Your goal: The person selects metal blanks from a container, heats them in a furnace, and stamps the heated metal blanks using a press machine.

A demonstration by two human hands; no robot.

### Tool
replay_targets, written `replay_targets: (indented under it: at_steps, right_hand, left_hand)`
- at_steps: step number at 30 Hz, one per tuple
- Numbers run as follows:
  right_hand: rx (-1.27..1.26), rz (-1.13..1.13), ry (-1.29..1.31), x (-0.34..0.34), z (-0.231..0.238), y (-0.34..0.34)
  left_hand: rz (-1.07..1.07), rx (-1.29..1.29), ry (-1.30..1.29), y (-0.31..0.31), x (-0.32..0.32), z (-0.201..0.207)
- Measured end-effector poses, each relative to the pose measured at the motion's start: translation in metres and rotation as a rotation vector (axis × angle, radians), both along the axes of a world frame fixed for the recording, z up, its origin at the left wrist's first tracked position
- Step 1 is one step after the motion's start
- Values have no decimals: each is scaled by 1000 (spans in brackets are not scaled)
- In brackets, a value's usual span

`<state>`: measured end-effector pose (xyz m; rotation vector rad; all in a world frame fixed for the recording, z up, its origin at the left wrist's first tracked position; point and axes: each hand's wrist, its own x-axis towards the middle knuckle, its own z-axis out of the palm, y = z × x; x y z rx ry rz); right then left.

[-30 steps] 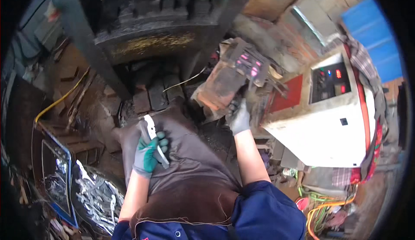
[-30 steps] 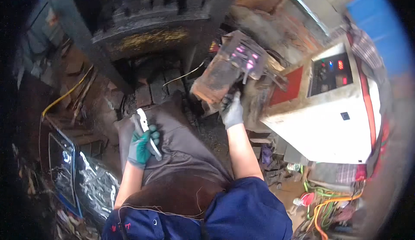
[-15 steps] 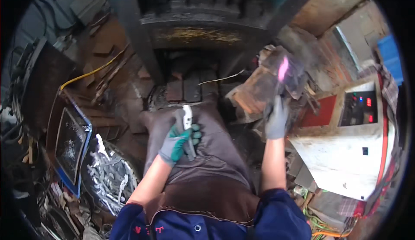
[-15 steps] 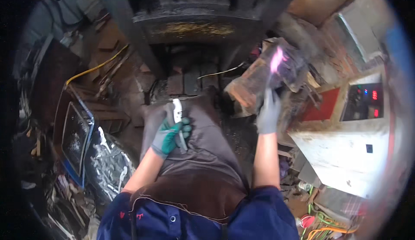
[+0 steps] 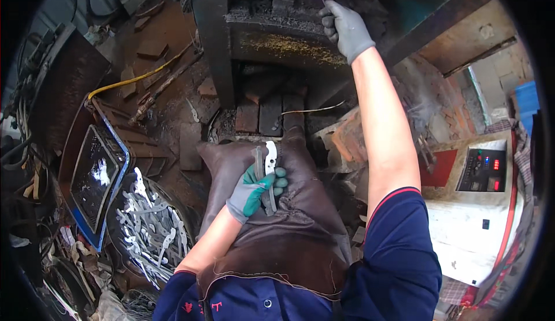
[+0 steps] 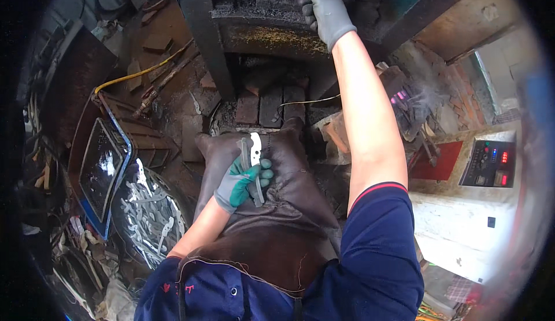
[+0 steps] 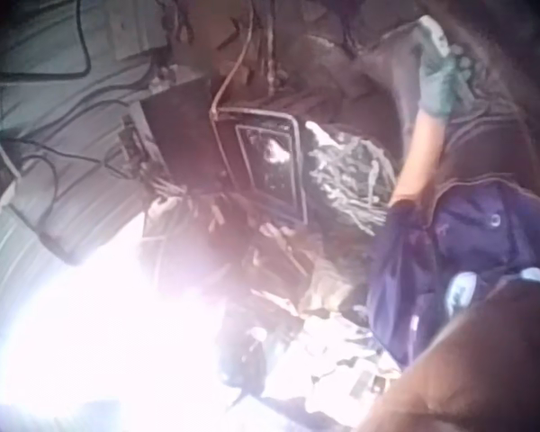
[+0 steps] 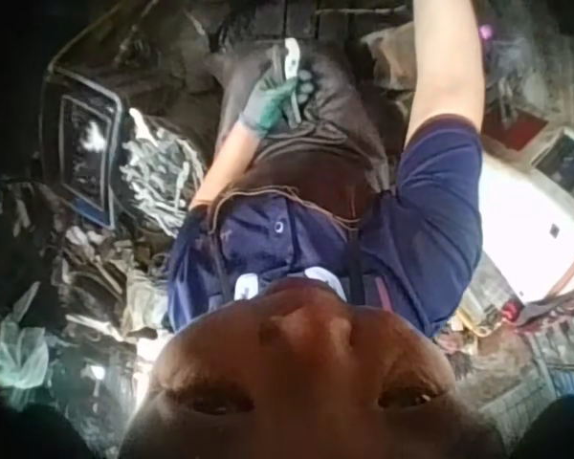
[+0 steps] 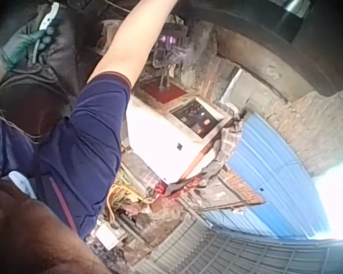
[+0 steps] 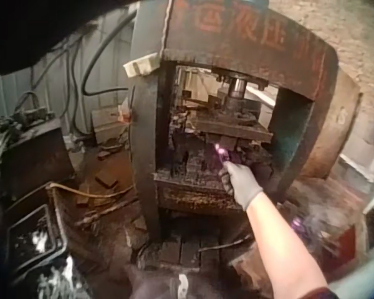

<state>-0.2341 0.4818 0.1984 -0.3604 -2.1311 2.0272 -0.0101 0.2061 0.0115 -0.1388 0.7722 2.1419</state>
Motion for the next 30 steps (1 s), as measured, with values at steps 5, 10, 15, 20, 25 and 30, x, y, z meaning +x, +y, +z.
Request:
replay_targets:
  at_steps: [5, 10, 15, 20, 25, 30]
  right_hand:
    - [-110, 90, -40, 27, -12, 6]
    - [5, 35, -132, 155, -56, -34]
    - [32, 354, -444, 227, -121, -67]
    - [472, 323, -316, 256, -123, -87]
    - [419, 374, -327, 291, -120, -87]
    - [-32, -61, -244, 320, -142, -32]
  left_hand:
    - [15, 136, -49, -3, -5, -2]
    - [35, 223, -52, -3, -6, -1]
    - [-24, 197, -58, 2, -2, 5]
    - [39, 340, -58, 8, 2, -11]
    - [198, 263, -82, 38, -2, 5]
    - [263, 104, 105, 27, -14, 12]
